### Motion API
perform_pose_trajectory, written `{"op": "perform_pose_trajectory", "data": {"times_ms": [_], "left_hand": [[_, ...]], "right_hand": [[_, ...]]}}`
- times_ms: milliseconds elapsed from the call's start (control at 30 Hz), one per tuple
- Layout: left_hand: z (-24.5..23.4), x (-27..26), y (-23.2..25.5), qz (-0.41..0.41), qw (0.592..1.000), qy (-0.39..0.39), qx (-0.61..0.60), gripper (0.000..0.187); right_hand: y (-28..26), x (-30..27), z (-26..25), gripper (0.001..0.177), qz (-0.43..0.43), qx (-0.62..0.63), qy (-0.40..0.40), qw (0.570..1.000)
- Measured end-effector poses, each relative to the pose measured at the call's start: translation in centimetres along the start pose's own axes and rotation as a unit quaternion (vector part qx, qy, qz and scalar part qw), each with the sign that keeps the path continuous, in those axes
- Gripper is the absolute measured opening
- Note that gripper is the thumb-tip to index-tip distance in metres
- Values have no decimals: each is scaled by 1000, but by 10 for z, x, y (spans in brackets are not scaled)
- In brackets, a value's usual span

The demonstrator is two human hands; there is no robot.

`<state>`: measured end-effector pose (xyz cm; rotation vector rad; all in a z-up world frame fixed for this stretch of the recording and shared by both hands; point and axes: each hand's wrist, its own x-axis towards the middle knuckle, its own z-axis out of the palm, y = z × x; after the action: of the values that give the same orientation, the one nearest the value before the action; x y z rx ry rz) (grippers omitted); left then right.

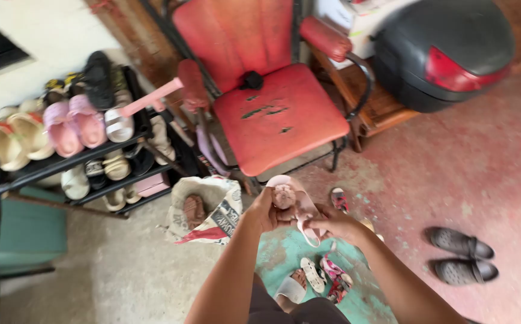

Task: Picking up various shoes and sandals from the floor and putting them into a bag and onto a shoe rack.

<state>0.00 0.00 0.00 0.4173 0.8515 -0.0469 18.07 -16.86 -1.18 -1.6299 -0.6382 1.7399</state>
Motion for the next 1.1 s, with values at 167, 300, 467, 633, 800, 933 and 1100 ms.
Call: {"op": "perform_pose_trajectory", "data": {"times_ms": [167, 300, 467, 633, 800, 933, 1100], "left_hand": [[-81, -10, 3, 9, 988, 138, 70, 56], [-183, -18, -1, 90, 961, 245, 87, 48], [-344, 5, -24, 175, 884, 370, 227, 45], [-336, -60, 29, 36, 711, 549, 437, 35], [-410, -30, 24, -33, 706, 525, 475, 45], [-455, 0, 18, -118, 709, 505, 478, 49], [-472, 16, 30, -92, 707, 504, 488, 54]], "right_hand": [[-33, 23, 46, 60, 11, -19, 0, 1000], [-45, 66, 95, 53, 48, -45, 60, 996], [-8, 165, 157, 49, 92, 7, 56, 994], [17, 275, 225, 44, 142, 59, 56, 987], [27, 365, 285, 41, 114, 230, 59, 965], [56, 440, 313, 46, 133, 154, 84, 975], [89, 508, 328, 50, 176, 45, 103, 978]]}}
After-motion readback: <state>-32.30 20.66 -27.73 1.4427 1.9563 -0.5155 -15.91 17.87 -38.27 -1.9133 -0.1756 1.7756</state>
